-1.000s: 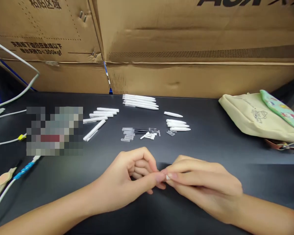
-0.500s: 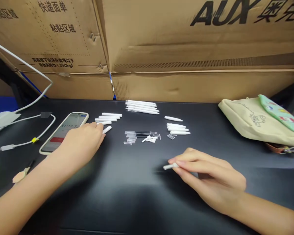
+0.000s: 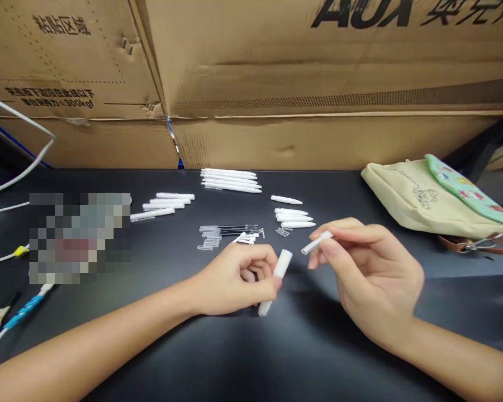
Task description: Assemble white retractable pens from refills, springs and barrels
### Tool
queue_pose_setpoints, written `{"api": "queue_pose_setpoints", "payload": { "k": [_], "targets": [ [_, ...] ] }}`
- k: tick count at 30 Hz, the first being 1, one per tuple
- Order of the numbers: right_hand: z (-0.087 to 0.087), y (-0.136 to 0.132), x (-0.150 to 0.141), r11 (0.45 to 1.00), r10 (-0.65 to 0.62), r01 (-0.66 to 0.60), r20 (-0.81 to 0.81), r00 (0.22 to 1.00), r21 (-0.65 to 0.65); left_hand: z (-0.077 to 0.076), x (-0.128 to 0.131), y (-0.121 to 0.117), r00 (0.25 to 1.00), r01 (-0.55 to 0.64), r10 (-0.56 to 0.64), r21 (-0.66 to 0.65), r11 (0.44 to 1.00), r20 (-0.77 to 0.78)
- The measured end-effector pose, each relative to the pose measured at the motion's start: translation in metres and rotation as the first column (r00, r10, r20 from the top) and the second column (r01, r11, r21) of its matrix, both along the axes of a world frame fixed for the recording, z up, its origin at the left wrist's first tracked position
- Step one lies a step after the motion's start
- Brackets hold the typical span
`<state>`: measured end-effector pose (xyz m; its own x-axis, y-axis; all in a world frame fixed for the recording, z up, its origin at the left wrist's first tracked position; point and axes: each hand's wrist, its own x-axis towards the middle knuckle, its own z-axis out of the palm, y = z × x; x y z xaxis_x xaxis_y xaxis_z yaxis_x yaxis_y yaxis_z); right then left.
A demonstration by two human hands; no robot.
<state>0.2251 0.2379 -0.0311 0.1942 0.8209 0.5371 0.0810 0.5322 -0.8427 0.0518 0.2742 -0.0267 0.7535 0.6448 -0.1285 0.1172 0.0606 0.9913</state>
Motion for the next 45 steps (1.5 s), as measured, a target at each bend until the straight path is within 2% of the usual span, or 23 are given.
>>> {"api": "queue_pose_setpoints", "payload": {
  "k": [5, 10, 14, 17, 20, 24, 27, 33, 37, 41, 45],
  "targets": [
    [-0.003, 0.001, -0.002, 0.996, 0.056, -0.054, 0.017, 0.998, -0.074, 0.003, -0.001, -0.001, 0.999, 0.005, -0.004, 0.012, 1.0, -0.046],
    [-0.007, -0.002, 0.0, 0.987, 0.143, -0.134, 0.097, 0.985, -0.091, 0.002, 0.0, 0.002, 1.0, -0.012, 0.012, -0.008, 1.0, -0.022],
    [-0.008, -0.001, 0.004, 0.989, 0.141, -0.133, 0.15, 0.978, -0.065, 0.0, -0.002, 0.006, 1.0, -0.004, 0.006, -0.065, 0.998, 0.025],
    [-0.008, -0.001, 0.005, 0.977, 0.209, -0.194, 0.212, 0.955, -0.086, -0.001, -0.004, 0.008, 0.997, 0.007, 0.004, -0.141, 0.99, 0.081],
    [-0.007, -0.003, 0.004, 0.939, 0.334, -0.298, 0.255, 0.907, -0.17, 0.0, -0.004, 0.008, 0.993, 0.006, 0.014, -0.17, 0.985, 0.117],
    [-0.008, -0.004, 0.002, 0.862, 0.501, -0.442, 0.289, 0.816, -0.249, 0.002, -0.005, 0.01, 0.993, -0.013, 0.033, -0.175, 0.984, 0.112],
    [-0.01, -0.004, 0.003, 0.818, 0.573, -0.5, 0.33, 0.75, -0.284, 0.001, -0.005, 0.012, 0.99, -0.019, 0.045, -0.184, 0.983, 0.134],
    [-0.012, -0.003, 0.004, 0.838, 0.545, -0.475, 0.379, 0.748, -0.269, -0.001, -0.005, 0.012, 0.984, -0.03, 0.065, -0.203, 0.979, 0.168],
    [-0.012, -0.003, 0.003, 0.83, 0.558, -0.496, 0.391, 0.732, -0.257, -0.001, -0.004, 0.012, 0.982, -0.044, 0.082, -0.216, 0.975, 0.171],
    [-0.013, -0.004, 0.003, 0.855, 0.518, -0.458, 0.384, 0.764, -0.243, 0.0, -0.003, 0.012, 0.983, -0.056, 0.093, -0.224, 0.973, 0.158],
    [-0.013, -0.003, 0.003, 0.846, 0.533, -0.469, 0.36, 0.766, -0.254, 0.0, -0.004, 0.012, 0.982, -0.052, 0.091, -0.221, 0.974, 0.168]
  ]
}}
